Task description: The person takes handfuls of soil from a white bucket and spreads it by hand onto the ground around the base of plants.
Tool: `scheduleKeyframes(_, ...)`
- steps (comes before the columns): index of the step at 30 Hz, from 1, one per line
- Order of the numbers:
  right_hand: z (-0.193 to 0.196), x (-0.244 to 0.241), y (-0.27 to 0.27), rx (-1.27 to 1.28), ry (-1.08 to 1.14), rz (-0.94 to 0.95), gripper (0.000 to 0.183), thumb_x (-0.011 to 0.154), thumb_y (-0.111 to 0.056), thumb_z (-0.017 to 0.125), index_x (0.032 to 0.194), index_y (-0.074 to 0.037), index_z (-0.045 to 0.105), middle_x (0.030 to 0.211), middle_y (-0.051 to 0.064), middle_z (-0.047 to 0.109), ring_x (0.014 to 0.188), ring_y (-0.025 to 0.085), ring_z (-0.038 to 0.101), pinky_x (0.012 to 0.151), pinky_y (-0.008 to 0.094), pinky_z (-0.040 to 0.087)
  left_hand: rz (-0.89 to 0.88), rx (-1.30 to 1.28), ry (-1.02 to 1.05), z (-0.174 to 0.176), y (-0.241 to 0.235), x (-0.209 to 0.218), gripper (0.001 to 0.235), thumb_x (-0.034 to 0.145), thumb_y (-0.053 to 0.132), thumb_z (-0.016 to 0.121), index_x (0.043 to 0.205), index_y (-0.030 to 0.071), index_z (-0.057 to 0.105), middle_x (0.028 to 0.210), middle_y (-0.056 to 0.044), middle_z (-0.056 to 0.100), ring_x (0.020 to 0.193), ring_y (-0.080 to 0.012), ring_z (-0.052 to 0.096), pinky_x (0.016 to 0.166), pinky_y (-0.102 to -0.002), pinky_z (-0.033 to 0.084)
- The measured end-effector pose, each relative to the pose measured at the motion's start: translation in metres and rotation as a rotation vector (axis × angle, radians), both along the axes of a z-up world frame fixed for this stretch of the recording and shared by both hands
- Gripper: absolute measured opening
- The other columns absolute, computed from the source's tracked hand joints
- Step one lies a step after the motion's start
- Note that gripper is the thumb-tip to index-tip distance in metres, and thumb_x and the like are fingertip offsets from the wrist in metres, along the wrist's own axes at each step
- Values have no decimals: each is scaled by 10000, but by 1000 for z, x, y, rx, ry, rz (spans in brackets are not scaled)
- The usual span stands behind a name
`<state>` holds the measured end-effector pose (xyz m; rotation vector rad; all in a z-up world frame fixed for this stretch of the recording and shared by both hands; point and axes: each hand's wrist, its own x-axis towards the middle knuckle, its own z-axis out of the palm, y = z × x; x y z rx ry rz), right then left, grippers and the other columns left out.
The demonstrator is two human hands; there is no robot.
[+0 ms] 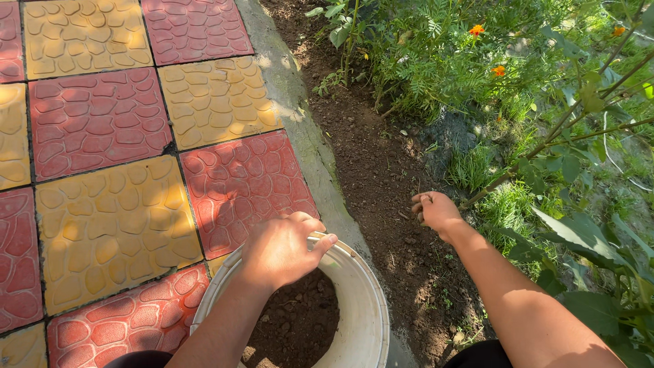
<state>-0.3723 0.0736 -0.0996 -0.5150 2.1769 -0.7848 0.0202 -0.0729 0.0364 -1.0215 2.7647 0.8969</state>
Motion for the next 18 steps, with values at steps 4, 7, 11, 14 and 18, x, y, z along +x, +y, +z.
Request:
scheduleKeyframes(4, -3, -9, 1, -127, -275, -188, 427, 1175, -23, 319, 1564, 112, 432, 1313, 275, 591, 1037, 239, 581, 754, 399, 524, -3, -2, -4, -6, -2, -1, 488, 1008, 679, 475, 1213, 363, 784, 1281, 23, 762, 1192, -313, 742, 1041, -532, 568)
scheduleKeyframes(7, -12, -19, 9, -67, -353, -239, 444, 1176, -49, 366, 1578, 134, 414, 1250, 237, 580, 1031, 238, 556, 782, 433, 501, -8, 16, -10, -6, -2, 0, 483, 1004, 679, 480, 1216, 365, 780, 1292, 29, 757, 1205, -312, 737, 1047, -535, 569)
scheduleKeyframes(11, 16, 6, 5, -1, -277, -204, 401, 1118, 45, 455, 1493, 144, 558, 1341, 324, 579, 1287, 386, 605, 849, 548, 507, -3, 16, -2, -8, -3, 0, 516, 1006, 702, 471, 1210, 347, 785, 1283, 15, 762, 1207, -318, 734, 1049, -541, 569)
scheduleKeyframes(14, 11, 5, 3, -13, -221, -171, 387, 1131, 65, 450, 1490, 147, 568, 1388, 352, 587, 1339, 425, 604, 902, 550, 557, -6, 12, 3, -9, -3, 0, 526, 1007, 709, 461, 1207, 343, 782, 1277, 13, 759, 1201, -320, 735, 1043, -542, 572)
scheduleKeyframes(18, 46, 31, -7, -88, -120, -174, 357, 1162, 29, 455, 1481, 110, 594, 1428, 338, 600, 1341, 408, 625, 1042, 484, 646, -3, 2, 3, -8, -3, 0, 518, 1007, 707, 467, 1198, 345, 784, 1266, 15, 759, 1191, -315, 738, 1037, -538, 577)
